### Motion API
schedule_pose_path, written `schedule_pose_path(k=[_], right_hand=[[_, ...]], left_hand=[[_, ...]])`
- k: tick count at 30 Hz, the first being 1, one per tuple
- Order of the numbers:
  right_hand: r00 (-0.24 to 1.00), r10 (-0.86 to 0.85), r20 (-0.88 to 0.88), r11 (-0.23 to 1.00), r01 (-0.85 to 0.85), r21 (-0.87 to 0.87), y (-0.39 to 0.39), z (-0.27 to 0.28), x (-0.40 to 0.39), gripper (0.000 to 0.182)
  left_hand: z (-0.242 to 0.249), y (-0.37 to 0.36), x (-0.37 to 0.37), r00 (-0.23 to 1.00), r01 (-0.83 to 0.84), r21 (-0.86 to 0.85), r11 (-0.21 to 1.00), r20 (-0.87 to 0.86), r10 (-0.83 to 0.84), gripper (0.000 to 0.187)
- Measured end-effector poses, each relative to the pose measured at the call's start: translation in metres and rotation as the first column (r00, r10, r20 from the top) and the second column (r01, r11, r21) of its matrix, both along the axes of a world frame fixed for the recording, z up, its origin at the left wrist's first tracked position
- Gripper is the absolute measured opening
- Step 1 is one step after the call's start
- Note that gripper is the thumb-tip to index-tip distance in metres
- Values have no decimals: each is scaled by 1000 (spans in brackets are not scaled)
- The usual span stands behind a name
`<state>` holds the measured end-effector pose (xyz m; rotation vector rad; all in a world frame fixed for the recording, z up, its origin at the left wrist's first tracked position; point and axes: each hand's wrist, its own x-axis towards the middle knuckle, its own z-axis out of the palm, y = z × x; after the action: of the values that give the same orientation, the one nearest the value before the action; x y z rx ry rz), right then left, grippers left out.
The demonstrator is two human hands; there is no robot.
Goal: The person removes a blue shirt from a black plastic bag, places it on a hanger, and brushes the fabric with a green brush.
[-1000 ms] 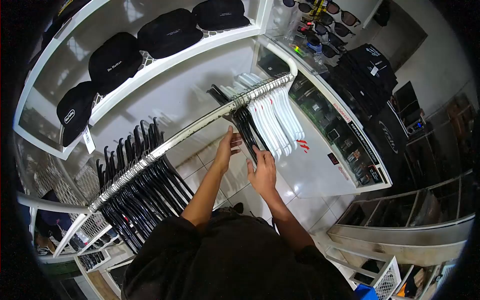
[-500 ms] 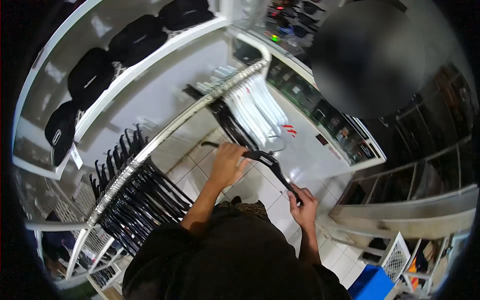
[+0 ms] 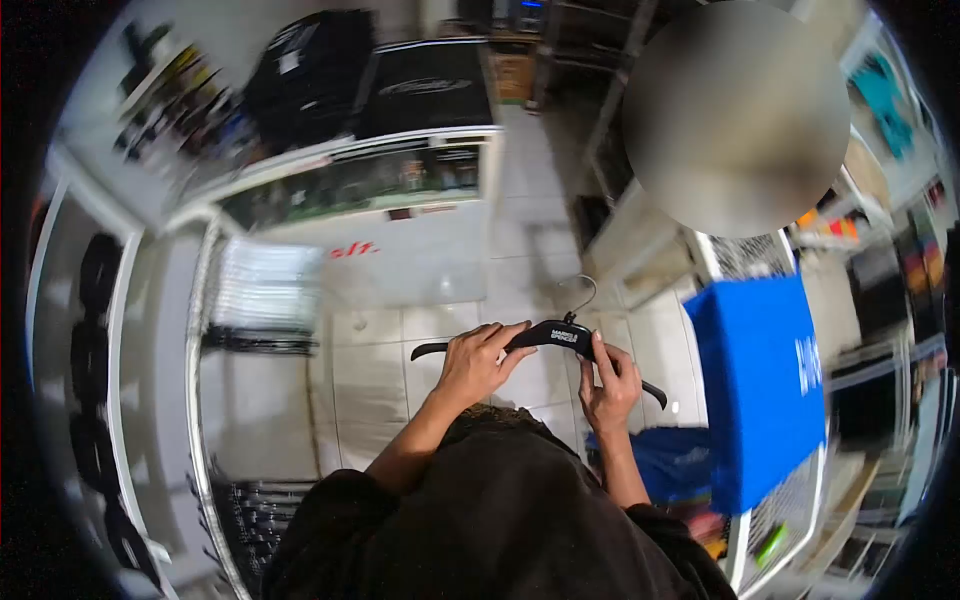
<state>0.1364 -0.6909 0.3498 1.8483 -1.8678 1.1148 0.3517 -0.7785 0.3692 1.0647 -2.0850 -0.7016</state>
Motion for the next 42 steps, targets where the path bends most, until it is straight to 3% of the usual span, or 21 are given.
schedule_pose_path(k=[3, 13, 15, 16, 17, 19, 20, 22, 27, 29, 30, 31, 34, 39, 42], right_hand=[[989, -148, 24, 988, 149, -36, 43, -10, -43, 55], [752, -654, 84, 748, 660, -79, 178, -11, -114, 48], [677, -730, 92, 674, 736, -66, 194, -11, -111, 47], [650, -754, 94, 647, 760, -63, 200, -11, -108, 47], [612, -785, 97, 611, 791, -44, 203, -13, -104, 46], [542, -834, 97, 543, 839, -21, 208, -14, -96, 45], [514, -852, 99, 515, 857, -10, 208, -14, -91, 45], [458, -883, 106, 462, 887, 10, 205, -14, -82, 44], [334, -928, 163, 342, 939, 22, 186, -20, -57, 46], [316, -934, 169, 328, 944, 44, 177, -23, -49, 46], [317, -931, 179, 329, 944, 40, 170, -25, -46, 48], [299, -937, 180, 311, 950, 40, 164, -26, -41, 48], [375, -926, 49, 377, 925, 35, 147, -26, -35, 52], [517, -856, -26, 516, 856, 38, 114, -26, -40, 56], [477, -877, -48, 477, 879, 24, 113, -31, -48, 52]], left_hand=[[-12, 8, -57, 975, 183, -106, 977, -103, -194, 38], [-17, 19, -212, 738, 670, -42, 741, -63, -671, 21], [-17, 10, -241, 708, 682, -255, 685, -6, -706, 21], [-19, 4, -255, 699, 700, -265, 663, 66, -712, 33], [-20, -2, -269, 675, 723, -263, 639, 68, -735, 33], [-17, -11, -297, 734, 622, -481, 618, 86, -673, 53], [-21, -15, -309, 710, 645, -478, 596, 86, -699, 53], [-35, -29, -328, 735, 627, -557, 545, 192, -650, 70], [-53, -53, -343, 645, 627, -656, 420, 134, -752, 70], [-49, -61, -342, 581, 631, -657, 412, 48, -813, 56], [-36, -60, -343, 610, 565, -700, 437, -2, -792, 38], [-31, -65, -343, 595, 573, -700, 426, -1, -804, 38], [-5, -68, -350, 550, 563, -679, 470, -117, -827, 16], [12, -72, -358, 488, 618, -630, 471, -162, -858, 13], [6, -81, -356, 463, 747, -536, 393, -5, -886, 19]])
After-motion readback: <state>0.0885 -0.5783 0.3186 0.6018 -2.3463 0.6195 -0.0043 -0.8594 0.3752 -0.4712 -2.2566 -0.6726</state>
